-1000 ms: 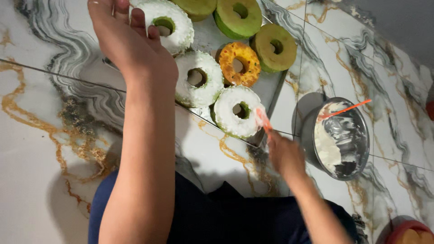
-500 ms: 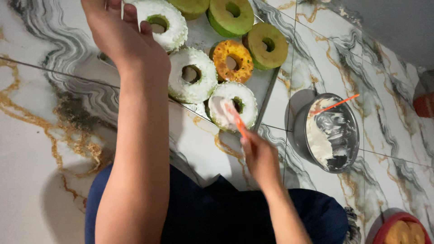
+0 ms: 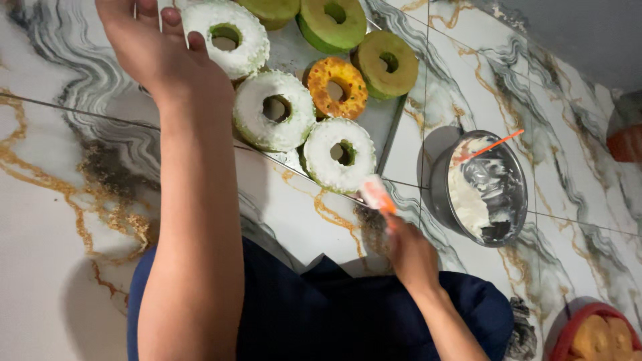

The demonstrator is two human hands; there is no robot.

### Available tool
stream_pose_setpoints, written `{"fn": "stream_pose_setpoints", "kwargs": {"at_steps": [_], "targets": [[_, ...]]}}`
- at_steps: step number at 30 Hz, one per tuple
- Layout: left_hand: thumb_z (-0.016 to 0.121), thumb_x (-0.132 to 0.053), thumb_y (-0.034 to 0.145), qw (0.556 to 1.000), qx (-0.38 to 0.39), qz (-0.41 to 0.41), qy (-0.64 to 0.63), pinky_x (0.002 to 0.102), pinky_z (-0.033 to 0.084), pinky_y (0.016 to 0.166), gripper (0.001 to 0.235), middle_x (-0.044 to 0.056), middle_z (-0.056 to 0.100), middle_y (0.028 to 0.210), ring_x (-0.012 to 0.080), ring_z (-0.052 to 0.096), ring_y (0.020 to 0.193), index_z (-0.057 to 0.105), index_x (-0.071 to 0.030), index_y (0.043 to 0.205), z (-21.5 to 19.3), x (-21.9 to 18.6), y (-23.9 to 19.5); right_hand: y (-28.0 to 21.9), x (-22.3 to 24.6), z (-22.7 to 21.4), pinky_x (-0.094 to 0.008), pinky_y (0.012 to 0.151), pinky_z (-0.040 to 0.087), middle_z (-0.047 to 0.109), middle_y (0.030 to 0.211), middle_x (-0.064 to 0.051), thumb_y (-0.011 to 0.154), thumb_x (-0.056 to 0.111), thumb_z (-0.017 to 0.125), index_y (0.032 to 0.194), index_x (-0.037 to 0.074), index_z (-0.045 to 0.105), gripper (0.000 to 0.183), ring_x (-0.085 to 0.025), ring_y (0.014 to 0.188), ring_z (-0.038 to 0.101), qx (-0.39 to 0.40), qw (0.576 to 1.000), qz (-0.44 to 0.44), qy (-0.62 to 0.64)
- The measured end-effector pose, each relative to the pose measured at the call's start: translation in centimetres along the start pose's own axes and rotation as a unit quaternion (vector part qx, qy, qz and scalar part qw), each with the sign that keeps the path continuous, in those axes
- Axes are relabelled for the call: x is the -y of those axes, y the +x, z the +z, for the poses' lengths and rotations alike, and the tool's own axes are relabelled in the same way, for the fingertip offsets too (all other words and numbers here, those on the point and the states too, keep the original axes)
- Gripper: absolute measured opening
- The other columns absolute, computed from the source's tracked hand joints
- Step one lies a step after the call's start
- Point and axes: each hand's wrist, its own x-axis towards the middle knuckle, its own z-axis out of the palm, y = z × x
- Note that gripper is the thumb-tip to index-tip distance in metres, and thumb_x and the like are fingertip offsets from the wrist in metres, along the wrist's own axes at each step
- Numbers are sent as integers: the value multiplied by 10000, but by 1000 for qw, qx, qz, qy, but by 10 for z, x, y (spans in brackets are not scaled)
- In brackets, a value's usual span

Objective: The person uses a spatula to spread white frosting onto several donuts arranged on a metal tray. The person scoops frosting from a metal bowl and applies it to each donut one at a time.

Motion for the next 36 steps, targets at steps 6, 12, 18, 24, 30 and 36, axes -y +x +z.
{"fn": "stream_pose_setpoints", "kwargs": {"at_steps": [6,12,18,24,30,36], "targets": [[617,-366,882,995,-44,0,89,346,360,701,264,-28,537,1013,131,477,821,562,-169,1048,1,16,-16,2,19,22,-495,765,569,725,1113,-186,1025,243,560,1330,240,606,308,-409,934,713,-80,990,-45,109],[513,-260,988,972,-12,36,233,276,407,656,183,6,586,1066,116,497,823,486,-165,1142,-9,35,-65,0,14,36,-551,791,540,717,1073,-191,988,246,537,1353,257,591,370,-433,952,696,-5,997,28,66],[513,-238,1028,945,52,68,316,274,413,671,183,20,494,989,119,452,807,458,-109,1145,-55,48,-134,21,-22,43,-569,785,519,723,1044,-220,978,201,565,1335,200,580,357,-468,958,677,-71,979,114,152],[569,-387,971,780,174,-262,541,336,409,581,302,33,549,797,158,473,689,545,-118,1105,-155,110,-232,45,-32,77,-524,790,555,732,962,-217,966,245,630,1252,174,611,296,-440,930,712,-75,942,120,304],[696,-364,882,542,329,-197,748,392,542,868,375,148,757,1010,283,717,978,733,-65,1105,-206,155,-255,6,-31,51,-532,806,543,739,1000,-193,942,249,650,1243,171,617,313,-444,962,698,-18,963,95,252],[673,-297,851,542,333,-123,762,443,535,937,397,189,709,1157,372,673,1092,651,-83,1184,-177,171,-322,-22,-70,-19,-491,804,559,758,1015,-172,944,248,650,1274,218,655,331,-399,933,724,5,964,97,249]]}}
